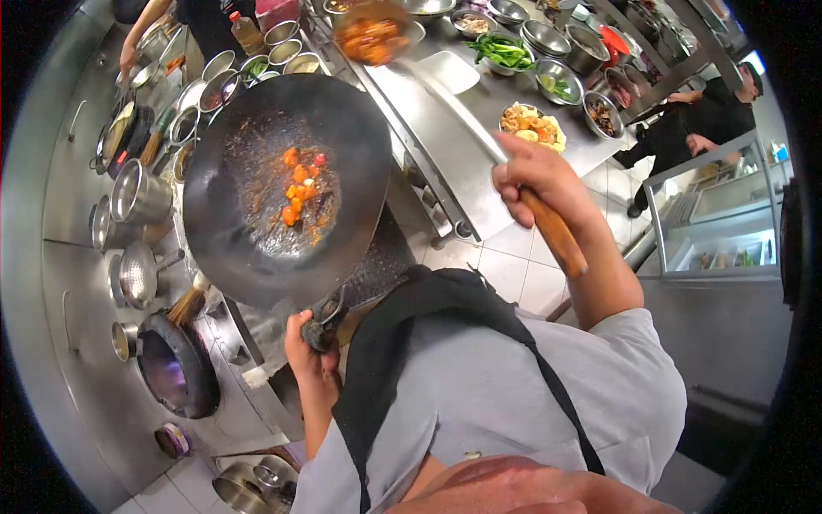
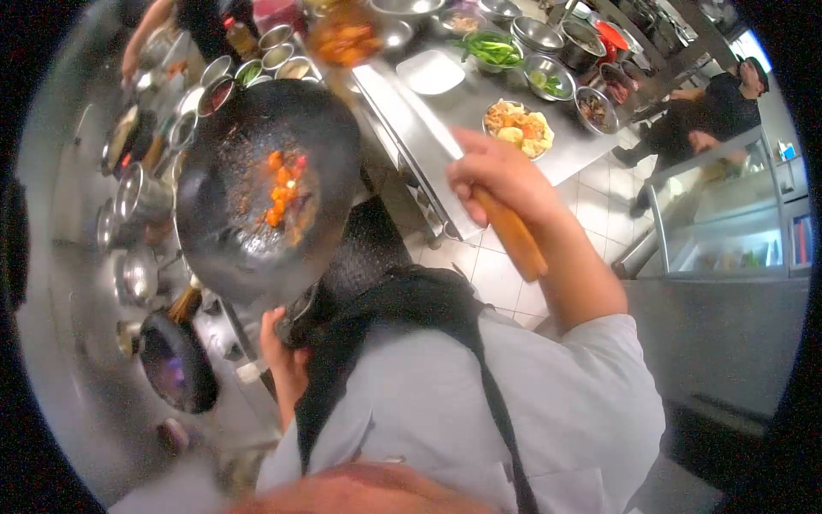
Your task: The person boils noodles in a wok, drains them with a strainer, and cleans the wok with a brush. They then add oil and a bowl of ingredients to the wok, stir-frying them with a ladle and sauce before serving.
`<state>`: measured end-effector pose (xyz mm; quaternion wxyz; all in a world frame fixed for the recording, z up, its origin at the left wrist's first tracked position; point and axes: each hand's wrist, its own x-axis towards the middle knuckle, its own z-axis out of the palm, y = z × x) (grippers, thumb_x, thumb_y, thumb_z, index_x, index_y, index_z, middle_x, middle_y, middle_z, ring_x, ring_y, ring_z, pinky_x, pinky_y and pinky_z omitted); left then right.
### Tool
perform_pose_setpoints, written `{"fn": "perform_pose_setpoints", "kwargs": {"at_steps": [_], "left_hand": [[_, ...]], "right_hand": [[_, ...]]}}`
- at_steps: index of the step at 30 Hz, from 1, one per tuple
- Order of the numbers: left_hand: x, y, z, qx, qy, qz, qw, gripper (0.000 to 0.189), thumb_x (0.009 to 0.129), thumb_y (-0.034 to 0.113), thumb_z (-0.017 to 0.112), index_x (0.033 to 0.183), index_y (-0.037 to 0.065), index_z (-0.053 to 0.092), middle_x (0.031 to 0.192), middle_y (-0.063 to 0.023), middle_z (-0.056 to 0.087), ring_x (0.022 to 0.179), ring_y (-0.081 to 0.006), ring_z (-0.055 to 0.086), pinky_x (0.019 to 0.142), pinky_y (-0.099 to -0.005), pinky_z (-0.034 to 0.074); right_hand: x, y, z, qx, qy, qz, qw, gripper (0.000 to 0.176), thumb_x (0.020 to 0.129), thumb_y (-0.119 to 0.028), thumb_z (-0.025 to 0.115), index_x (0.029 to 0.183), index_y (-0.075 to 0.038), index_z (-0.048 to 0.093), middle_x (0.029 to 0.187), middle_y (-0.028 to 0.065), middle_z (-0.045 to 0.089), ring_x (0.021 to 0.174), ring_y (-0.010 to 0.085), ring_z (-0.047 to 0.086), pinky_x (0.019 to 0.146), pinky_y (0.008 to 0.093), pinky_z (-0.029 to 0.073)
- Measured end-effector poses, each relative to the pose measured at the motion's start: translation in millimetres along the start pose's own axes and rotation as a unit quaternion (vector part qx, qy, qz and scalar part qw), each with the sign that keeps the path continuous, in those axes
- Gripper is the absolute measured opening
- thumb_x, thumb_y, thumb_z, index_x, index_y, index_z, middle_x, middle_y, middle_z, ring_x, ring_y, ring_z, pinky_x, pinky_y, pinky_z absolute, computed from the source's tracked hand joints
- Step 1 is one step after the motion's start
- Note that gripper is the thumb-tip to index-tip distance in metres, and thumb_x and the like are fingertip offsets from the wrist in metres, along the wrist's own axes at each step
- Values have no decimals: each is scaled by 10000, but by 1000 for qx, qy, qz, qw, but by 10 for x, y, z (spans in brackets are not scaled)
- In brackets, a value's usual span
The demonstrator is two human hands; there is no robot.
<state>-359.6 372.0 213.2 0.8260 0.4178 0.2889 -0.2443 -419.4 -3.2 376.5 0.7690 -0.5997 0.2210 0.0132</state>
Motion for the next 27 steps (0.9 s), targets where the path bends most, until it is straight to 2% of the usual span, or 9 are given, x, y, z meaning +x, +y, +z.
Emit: {"fn": "perform_pose_setpoints", "kwargs": {"at_steps": [4, 7, 10, 11, 12, 13, 14, 17, 27], "left_hand": [[-66, 89, 135, -32, -8, -28, 999, 166, 867, 173, 614, 873, 8, 612, 820, -132, 682, 676, -234, 669, 567, -309, 529], [-15, 45, 47, 3, 19, -28, 999, 156, 863, 169, 623, 884, 15, 610, 829, -114, 677, 688, -230, 672, 571, -306, 532], [96, -90, -77, 34, 50, -1, 998, 308, 890, 292, 577, 971, 2, 642, 866, -135, 688, 774, -277, 689, 655, -384, 557], [113, -119, -86, 20, 62, 13, 998, 296, 890, 290, 579, 967, 11, 643, 852, -130, 686, 757, -273, 686, 646, -385, 552], [138, -134, -76, 8, 73, 26, 997, 283, 890, 287, 581, 962, 21, 644, 837, -125, 685, 740, -269, 683, 637, -385, 547], [74, -59, 29, -3, 79, 12, 997, 152, 843, 135, 628, 927, 8, 633, 857, -90, 676, 709, -227, 675, 603, -326, 527], [121, -61, -18, -1, 81, 10, 997, 152, 843, 135, 628, 927, 8, 633, 857, -90, 676, 709, -227, 675, 603, -326, 527], [260, -99, -131, 14, 66, -15, 998, 168, 846, 147, 627, 930, 2, 638, 871, -90, 682, 721, -222, 676, 612, -319, 527], [346, 13, -175, 78, 139, -30, 987, 201, 843, 192, 635, 882, -3, 662, 806, -92, 681, 663, -217, 668, 568, -316, 507]], "right_hand": [[576, 131, -402, -154, 91, -19, 984, 478, 823, -74, 558, 1292, -4, 496, 685, 61, 551, 447, 147, 540, 412, 279, 451], [1015, 587, -618, -319, 149, -16, 936, 630, 803, -90, 538, 1412, 4, 411, 808, 164, 634, 514, 231, 619, 500, 363, 538], [1183, 910, -680, -351, 220, -28, 910, 700, 806, -80, 530, 1481, -20, 353, 898, 203, 658, 582, 257, 651, 518, 368, 551], [1158, 862, -630, -390, 219, 5, 894, 745, 808, -93, 538, 1517, -44, 316, 991, 254, 671, 708, 334, 685, 626, 400, 570], [1209, 965, -706, -389, 218, 11, 895, 745, 808, -93, 538, 1517, -44, 316, 991, 254, 671, 708, 334, 685, 626, 400, 570], [1273, 1087, -767, -445, 238, -21, 863, 750, 807, -102, 543, 1521, -55, 314, 1013, 276, 665, 781, 372, 683, 703, 426, 559], [1326, 1176, -812, -498, 257, -55, 826, 756, 807, -112, 547, 1524, -66, 313, 1034, 298, 660, 853, 409, 680, 780, 451, 547], [1344, 1124, -827, -515, 254, -9, 819, 777, 805, -132, 545, 1538, -85, 290, 1064, 316, 651, 946, 457, 647, 880, 487, 497], [1666, 1273, -1011, -576, 310, -12, 756, 780, 813, -139, 526, 1554, -202, 290, 879, 314, 662, 810, 456, 664, 792, 503, 513]]}}
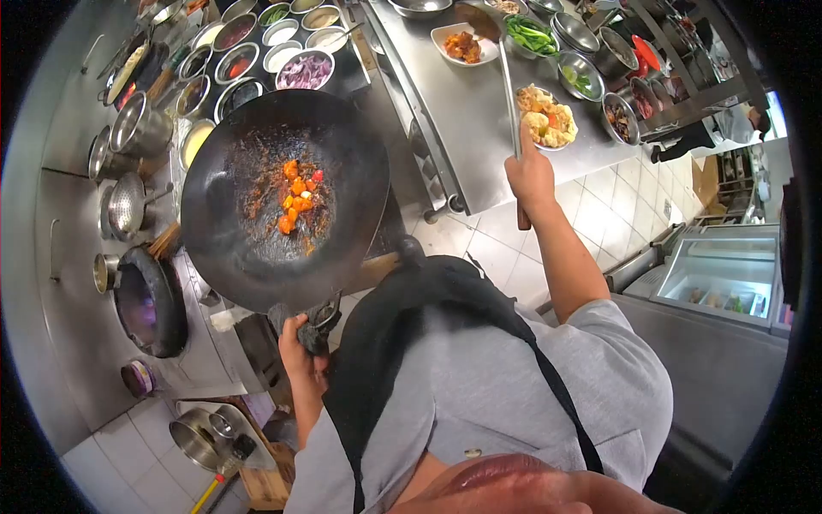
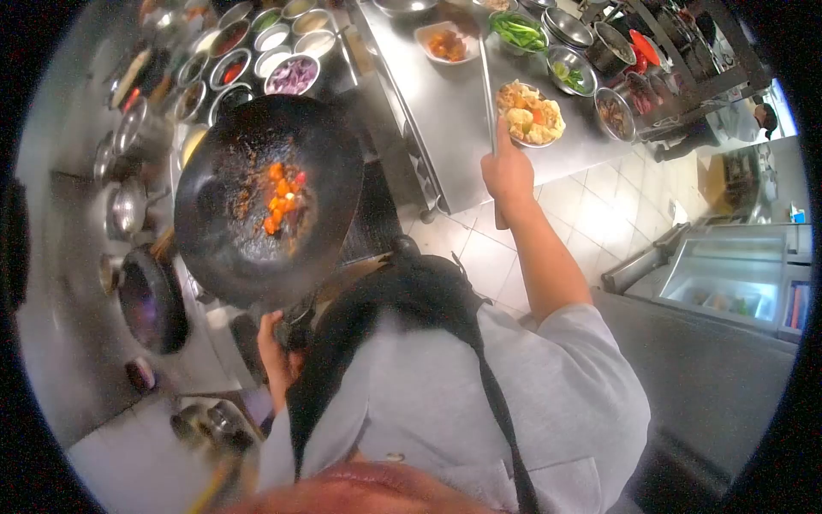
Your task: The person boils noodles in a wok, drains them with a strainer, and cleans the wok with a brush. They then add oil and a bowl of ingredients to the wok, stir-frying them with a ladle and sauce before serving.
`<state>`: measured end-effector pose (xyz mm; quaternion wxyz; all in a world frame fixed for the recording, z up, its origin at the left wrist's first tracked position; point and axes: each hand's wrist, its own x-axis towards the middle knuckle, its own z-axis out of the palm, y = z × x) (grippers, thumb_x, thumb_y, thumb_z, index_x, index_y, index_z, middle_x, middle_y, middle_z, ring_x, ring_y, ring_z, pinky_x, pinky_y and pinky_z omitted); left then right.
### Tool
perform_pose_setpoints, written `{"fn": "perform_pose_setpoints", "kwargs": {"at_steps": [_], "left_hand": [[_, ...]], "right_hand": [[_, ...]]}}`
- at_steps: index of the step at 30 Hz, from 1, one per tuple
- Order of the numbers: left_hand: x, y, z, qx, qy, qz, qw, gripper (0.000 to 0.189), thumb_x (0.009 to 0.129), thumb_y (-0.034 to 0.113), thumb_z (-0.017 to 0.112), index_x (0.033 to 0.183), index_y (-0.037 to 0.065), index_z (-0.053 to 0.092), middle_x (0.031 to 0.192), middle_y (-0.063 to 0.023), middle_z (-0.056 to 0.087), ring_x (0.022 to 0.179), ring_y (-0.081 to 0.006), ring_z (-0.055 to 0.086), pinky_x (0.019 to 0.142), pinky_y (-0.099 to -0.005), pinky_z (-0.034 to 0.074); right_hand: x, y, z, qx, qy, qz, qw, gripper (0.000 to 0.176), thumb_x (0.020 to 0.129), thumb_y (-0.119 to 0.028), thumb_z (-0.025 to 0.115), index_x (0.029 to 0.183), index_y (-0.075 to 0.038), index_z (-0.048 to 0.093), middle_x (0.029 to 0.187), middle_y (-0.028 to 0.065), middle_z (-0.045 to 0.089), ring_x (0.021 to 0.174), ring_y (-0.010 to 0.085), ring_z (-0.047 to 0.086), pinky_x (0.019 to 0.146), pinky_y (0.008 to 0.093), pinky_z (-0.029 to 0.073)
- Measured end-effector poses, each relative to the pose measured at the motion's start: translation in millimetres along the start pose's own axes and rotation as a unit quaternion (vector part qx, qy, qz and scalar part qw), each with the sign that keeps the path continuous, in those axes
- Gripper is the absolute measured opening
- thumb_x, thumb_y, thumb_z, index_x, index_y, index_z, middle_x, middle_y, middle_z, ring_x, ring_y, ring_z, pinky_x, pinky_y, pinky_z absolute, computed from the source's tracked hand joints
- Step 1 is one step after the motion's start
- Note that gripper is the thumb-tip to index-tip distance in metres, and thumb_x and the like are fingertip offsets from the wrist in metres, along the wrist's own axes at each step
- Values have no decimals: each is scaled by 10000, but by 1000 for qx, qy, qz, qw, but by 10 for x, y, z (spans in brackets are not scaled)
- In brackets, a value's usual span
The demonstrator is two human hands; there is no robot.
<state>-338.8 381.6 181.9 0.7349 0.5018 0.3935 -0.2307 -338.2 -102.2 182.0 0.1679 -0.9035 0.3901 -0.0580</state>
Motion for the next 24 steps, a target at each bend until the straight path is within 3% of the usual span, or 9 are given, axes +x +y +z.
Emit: {"fn": "perform_pose_setpoints", "kwargs": {"at_steps": [3, 6, 11, 13, 14, 16, 19, 22, 24], "left_hand": [[-98, 90, 121, 38, 26, -5, 999, 201, 840, 199, 641, 880, 3, 664, 809, -91, 681, 631, -201, 656, 529, -314, 493], [-25, 100, 249, 59, 35, 2, 998, 202, 829, 214, 656, 878, 18, 657, 787, -85, 668, 558, -182, 617, 456, -306, 446], [281, 136, 262, 83, 77, -28, 993, 198, 802, 208, 678, 917, 56, 626, 724, -52, 600, 377, -148, 462, 296, -291, 212], [828, -117, 57, 47, 4, -39, 998, 207, 786, 196, 687, 918, 48, 626, 752, -51, 609, 443, -163, 512, 333, -321, 285], [918, -109, 141, 45, 10, -43, 998, 207, 786, 196, 687, 918, 48, 626, 752, -51, 609, 443, -163, 512, 333, -321, 285], [1110, -140, 493, 18, -17, 3, 1000, 288, 797, 194, 683, 974, -29, 639, 889, -138, 663, 721, -227, 668, 553, -367, 505], [711, -199, -51, 59, -20, -12, 998, 266, 789, 178, 692, 952, -27, 641, 871, -133, 664, 704, -245, 671, 551, -375, 514], [789, -339, -189, 68, -9, -17, 997, 241, 801, 189, 683, 932, -9, 645, 828, -118, 657, 673, -235, 663, 526, -379, 498], [842, -378, -210, 80, 9, -41, 996, 222, 805, 195, 679, 911, 2, 648, 810, -110, 654, 663, -228, 658, 525, -373, 493]], "right_hand": [[-75, -38, -119, 63, 14, 33, 997, 758, 811, -126, 534, 1537, -224, 342, 843, 265, 673, 702, 374, 680, 680, 463, 540], [-316, -170, -553, 308, -71, 102, 943, 732, 809, -80, 582, 1514, -167, 408, 654, -2, 491, 472, 100, 477, 417, 269, 449], [-678, -267, -633, 506, -328, 96, 792, 721, 816, -45, 579, 1497, 2, 349, 584, 8, 445, 323, 99, 376, 311, 214, 335], [-735, -431, -293, 552, -399, 162, 714, 712, 814, -36, 566, 1496, -11, 360, 581, 20, 454, 306, 109, 372, 298, 221, 329], [-683, -560, -126, 518, -440, 171, 713, 713, 818, -39, 563, 1501, -22, 358, 582, 19, 453, 324, 116, 401, 312, 234, 343], [-380, -734, 343, 418, -498, 119, 750, 703, 807, -39, 556, 1491, -53, 394, 620, 44, 510, 402, 138, 484, 368, 273, 406], [-1107, -1023, 647, 172, -423, -129, 880, 719, 797, -58, 559, 1498, -123, 415, 796, 159, 647, 597, 220, 625, 515, 349, 522], [-1135, -890, 1069, -48, -296, -311, 902, 736, 794, -68, 569, 1507, -137, 401, 887, 216, 658, 691, 266, 657, 574, 376, 550], [-1130, -805, 1055, 4, -355, -279, 892, 738, 794, -73, 564, 1510, -156, 403, 796, 169, 629, 586, 225, 617, 519, 362, 526]]}}
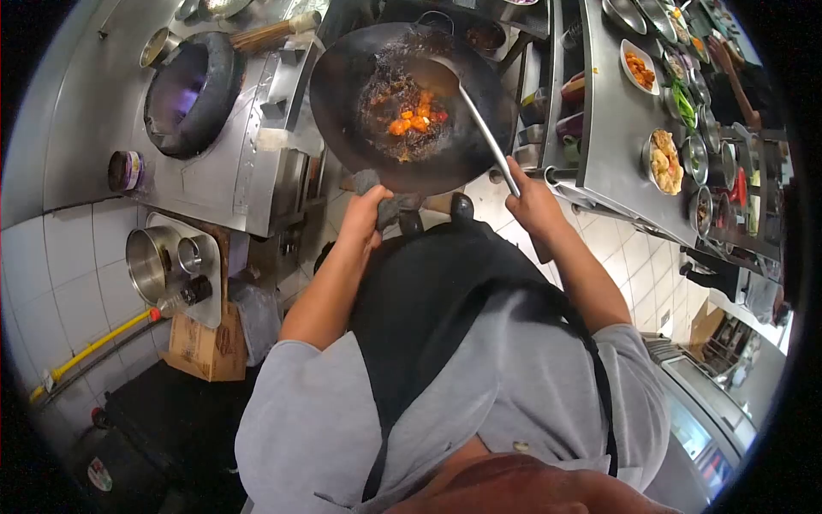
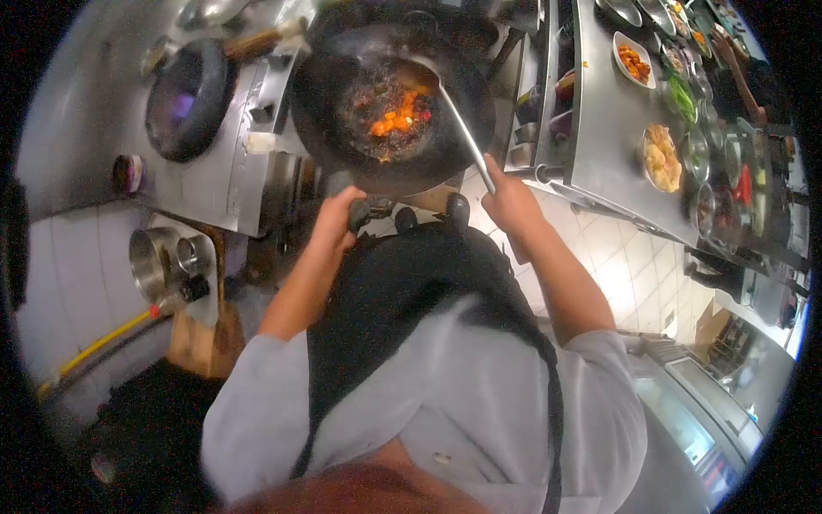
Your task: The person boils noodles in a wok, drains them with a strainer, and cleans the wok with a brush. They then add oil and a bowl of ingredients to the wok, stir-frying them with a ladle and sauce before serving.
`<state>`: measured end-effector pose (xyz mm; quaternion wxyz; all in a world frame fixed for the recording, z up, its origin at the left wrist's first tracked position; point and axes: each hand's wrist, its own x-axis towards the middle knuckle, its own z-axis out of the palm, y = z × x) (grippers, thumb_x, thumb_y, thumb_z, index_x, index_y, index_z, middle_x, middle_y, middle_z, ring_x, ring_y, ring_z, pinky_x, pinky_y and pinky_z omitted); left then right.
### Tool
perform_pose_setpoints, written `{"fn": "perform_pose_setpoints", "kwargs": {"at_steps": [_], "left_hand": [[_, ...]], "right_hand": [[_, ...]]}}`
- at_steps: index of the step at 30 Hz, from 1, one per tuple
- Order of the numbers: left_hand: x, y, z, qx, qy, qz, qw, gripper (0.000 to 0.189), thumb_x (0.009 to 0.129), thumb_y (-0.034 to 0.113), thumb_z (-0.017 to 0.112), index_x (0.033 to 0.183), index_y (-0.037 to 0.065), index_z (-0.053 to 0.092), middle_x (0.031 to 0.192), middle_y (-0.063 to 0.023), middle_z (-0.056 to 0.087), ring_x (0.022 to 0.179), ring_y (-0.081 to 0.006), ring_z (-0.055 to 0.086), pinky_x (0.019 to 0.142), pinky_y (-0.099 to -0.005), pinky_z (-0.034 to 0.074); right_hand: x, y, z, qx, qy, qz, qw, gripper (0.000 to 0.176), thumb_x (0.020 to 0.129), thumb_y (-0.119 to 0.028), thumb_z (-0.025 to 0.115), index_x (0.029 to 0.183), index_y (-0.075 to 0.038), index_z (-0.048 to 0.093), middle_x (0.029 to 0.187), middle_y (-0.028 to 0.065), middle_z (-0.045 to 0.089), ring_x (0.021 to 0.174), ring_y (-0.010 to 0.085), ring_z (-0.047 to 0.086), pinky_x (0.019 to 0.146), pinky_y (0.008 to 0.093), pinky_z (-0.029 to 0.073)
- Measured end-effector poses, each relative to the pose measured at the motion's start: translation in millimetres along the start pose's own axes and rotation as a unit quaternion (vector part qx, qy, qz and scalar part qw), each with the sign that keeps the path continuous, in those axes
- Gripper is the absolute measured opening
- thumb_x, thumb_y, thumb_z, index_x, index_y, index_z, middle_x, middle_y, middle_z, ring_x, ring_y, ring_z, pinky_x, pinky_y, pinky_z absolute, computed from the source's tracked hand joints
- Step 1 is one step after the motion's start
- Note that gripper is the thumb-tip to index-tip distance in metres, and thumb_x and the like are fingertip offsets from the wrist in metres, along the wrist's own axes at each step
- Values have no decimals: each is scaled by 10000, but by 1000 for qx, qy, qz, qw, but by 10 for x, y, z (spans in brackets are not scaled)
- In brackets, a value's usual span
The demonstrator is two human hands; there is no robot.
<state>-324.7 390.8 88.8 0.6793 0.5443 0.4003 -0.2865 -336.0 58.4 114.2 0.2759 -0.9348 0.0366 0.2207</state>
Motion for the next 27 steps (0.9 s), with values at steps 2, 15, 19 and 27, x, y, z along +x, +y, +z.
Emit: {"fn": "perform_pose_setpoints", "kwargs": {"at_steps": [2, 15, 19, 27], "left_hand": [[103, -14, 69, 17, 12, -19, 1000, 204, 809, 200, 676, 889, 14, 651, 791, -101, 651, 654, -221, 653, 524, -367, 487], [413, -529, -113, 44, 67, -29, 996, 255, 812, 226, 667, 959, 19, 647, 809, -104, 629, 648, -236, 610, 558, -386, 488], [115, -564, -378, 5, 78, -38, 996, 262, 791, 191, 677, 965, 1, 630, 882, -125, 658, 760, -273, 683, 618, -409, 544], [179, -289, -181, 62, 78, -19, 995, 278, 786, 249, 678, 954, 31, 642, 847, -91, 655, 656, -246, 637, 522, -389, 450]], "right_hand": [[-41, -67, -78, 79, -34, 10, 996, 740, 795, -77, 559, 1512, -174, 405, 704, 123, 601, 482, 184, 577, 465, 348, 503], [63, -356, -147, 607, -347, 99, 707, 484, 887, -126, 554, 1346, 11, 487, 645, 3, 476, 392, 98, 457, 362, 225, 379], [-1, -207, -512, 487, -263, 74, 829, 665, 818, -52, 552, 1468, -15, 419, 643, 4, 478, 429, 101, 464, 376, 247, 422], [245, -112, -851, 65, -222, 41, 972, 735, 769, -10, 524, 1492, -92, 416, 665, 43, 522, 461, 153, 525, 417, 304, 463]]}}
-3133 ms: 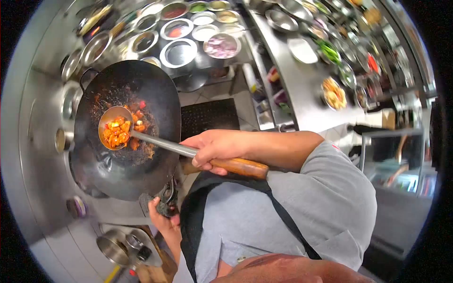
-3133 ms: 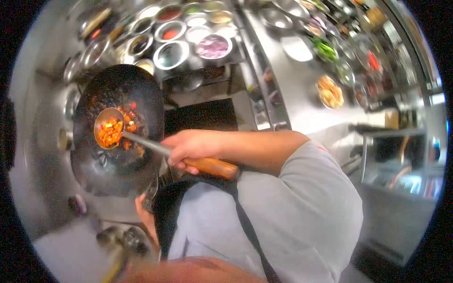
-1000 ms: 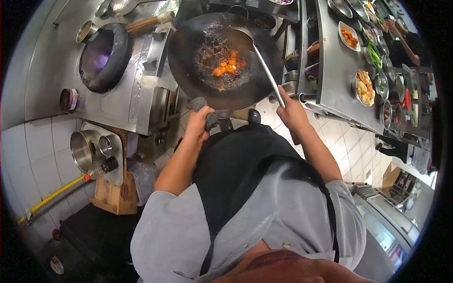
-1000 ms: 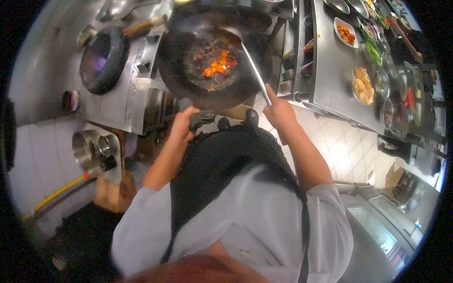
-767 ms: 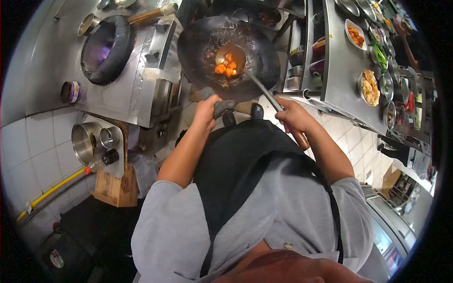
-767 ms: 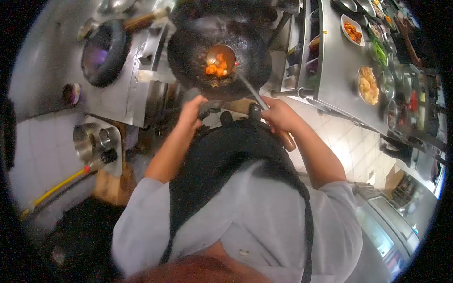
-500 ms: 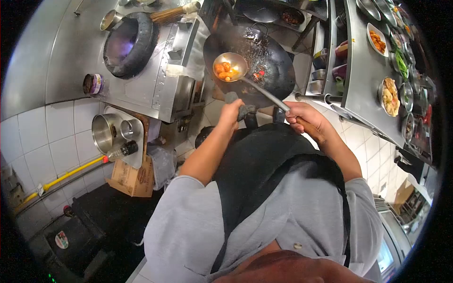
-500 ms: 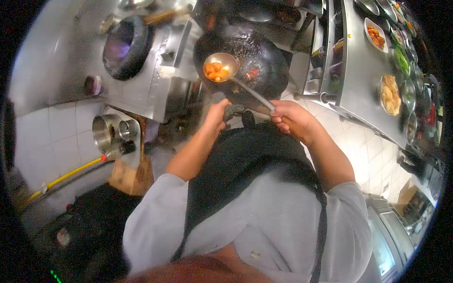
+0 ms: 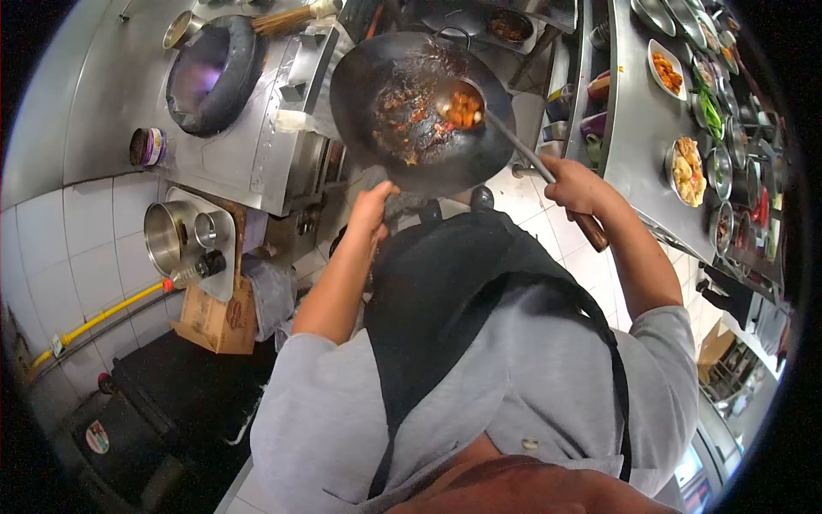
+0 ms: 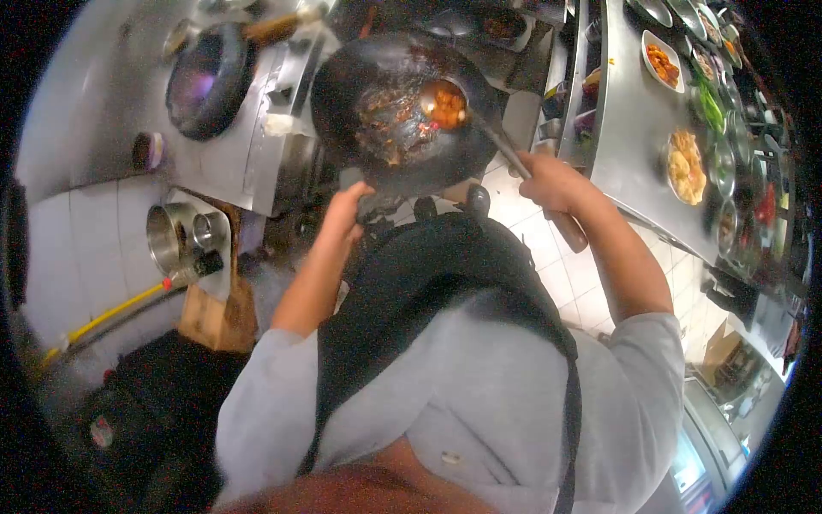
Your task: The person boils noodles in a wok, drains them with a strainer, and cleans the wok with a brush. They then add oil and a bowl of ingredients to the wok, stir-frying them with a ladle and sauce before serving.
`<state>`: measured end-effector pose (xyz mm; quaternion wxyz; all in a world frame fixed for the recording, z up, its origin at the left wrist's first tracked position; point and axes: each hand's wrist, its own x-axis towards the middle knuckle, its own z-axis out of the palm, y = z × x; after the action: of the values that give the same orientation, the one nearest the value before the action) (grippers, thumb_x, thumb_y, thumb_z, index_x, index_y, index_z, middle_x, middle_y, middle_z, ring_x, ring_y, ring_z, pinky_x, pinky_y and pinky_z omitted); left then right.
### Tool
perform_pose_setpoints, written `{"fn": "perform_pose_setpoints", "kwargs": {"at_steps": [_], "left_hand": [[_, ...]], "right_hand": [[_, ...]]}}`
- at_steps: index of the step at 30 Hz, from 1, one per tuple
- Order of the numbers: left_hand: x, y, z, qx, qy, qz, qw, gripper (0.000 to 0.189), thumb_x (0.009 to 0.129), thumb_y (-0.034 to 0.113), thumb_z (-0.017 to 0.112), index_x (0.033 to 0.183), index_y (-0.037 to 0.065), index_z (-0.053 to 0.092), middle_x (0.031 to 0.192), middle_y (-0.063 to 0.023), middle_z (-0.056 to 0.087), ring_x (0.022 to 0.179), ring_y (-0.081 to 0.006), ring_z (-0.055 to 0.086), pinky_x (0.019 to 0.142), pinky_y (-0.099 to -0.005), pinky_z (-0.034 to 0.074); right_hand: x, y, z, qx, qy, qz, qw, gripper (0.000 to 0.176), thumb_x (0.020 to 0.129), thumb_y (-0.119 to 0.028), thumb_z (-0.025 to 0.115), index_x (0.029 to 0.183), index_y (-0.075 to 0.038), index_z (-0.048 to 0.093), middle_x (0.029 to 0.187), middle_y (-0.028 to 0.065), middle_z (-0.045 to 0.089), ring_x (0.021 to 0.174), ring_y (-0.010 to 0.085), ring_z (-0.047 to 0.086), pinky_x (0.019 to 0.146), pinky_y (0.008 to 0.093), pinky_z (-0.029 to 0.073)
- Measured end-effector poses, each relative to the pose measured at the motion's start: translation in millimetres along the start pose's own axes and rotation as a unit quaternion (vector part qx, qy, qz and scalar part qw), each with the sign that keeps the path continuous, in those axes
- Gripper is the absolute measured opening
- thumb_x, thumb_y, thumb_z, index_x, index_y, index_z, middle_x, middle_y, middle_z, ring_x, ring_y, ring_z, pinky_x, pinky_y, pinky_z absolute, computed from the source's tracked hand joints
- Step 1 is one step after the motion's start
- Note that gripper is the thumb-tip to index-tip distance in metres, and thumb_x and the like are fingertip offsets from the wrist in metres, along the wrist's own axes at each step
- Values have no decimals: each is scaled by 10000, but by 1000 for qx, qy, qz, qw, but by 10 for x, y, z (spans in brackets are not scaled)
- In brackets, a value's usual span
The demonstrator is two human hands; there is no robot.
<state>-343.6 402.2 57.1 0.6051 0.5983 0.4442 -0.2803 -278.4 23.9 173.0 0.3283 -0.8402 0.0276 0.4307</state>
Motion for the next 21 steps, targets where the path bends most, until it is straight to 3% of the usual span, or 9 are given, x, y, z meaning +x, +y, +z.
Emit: {"fn": "perform_pose_setpoints", "kwargs": {"at_steps": [1, 2, 6, 10, 11, 14, 16, 18, 21], "left_hand": [[57, 31, 59, -1, 3, -4, 1000, 278, 786, 249, 678, 954, 31, 642, 847, -91, 655, 656, -246, 637, 522, -389, 450], [128, 89, 150, 7, -14, -6, 1000, 286, 784, 257, 677, 960, 34, 643, 840, -84, 648, 636, -243, 618, 516, -395, 441], [192, -22, 422, -58, -20, 19, 998, 307, 778, 271, 676, 965, 28, 650, 820, -88, 625, 630, -232, 579, 530, -401, 439], [49, -161, 444, -84, 6, 23, 996, 228, 750, 159, 680, 823, -52, 634, 747, -98, 605, 644, -217, 606, 572, -388, 479], [23, -242, 442, -100, 6, 34, 994, 229, 749, 162, 681, 823, -49, 633, 752, -94, 601, 646, -212, 598, 561, -390, 473], [-253, -222, 326, -78, 18, 51, 996, 272, 753, 194, 693, 890, -36, 642, 791, -99, 616, 667, -223, 598, 549, -400, 469], [-296, -229, 184, -39, 18, 48, 998, 323, 758, 223, 704, 957, -26, 653, 826, -109, 635, 686, -240, 607, 549, -407, 471], [-95, -416, -64, -13, 8, -15, 1000, 310, 764, 189, 698, 991, -16, 645, 871, -119, 654, 732, -258, 640, 629, -416, 521], [-66, -518, -154, -91, 31, 62, 993, 344, 756, 159, 701, 1037, -26, 626, 933, -137, 666, 795, -280, 675, 670, -415, 538]], "right_hand": [[15, 0, 44, 37, -62, 40, 997, 717, 774, -17, 536, 1481, -80, 429, 657, 43, 525, 459, 152, 523, 412, 307, 456], [51, 3, 96, 36, -65, 38, 996, 717, 774, -17, 536, 1481, -80, 429, 657, 43, 525, 459, 152, 523, 412, 307, 456], [181, -65, 337, 296, -214, 62, 929, 537, 790, -51, 573, 1321, 13, 531, 614, 21, 518, 398, 114, 479, 365, 258, 382], [233, 61, 561, 436, -258, 18, 862, 531, 820, -91, 561, 1338, 10, 501, 618, 11, 507, 379, 88, 457, 354, 218, 364], [229, 53, 594, 494, -264, 17, 828, 545, 830, -103, 554, 1358, 12, 482, 619, 9, 503, 372, 84, 449, 351, 207, 359], [194, -30, 589, 521, -277, -34, 807, 448, 844, -157, 599, 1261, 2, 559, 633, -22, 491, 402, 55, 429, 379, 180, 342], [136, -56, 548, 524, -257, -40, 811, 525, 841, -162, 609, 1329, 10, 521, 632, -23, 494, 407, 51, 432, 369, 186, 343], [-19, -136, 445, 521, -194, -67, 828, 571, 835, -157, 617, 1365, 20, 496, 639, -12, 496, 412, 64, 439, 371, 199, 357], [25, -84, 167, 306, -78, -33, 948, 714, 824, -134, 612, 1503, -99, 395, 692, 41, 550, 465, 132, 519, 417, 255, 455]]}}
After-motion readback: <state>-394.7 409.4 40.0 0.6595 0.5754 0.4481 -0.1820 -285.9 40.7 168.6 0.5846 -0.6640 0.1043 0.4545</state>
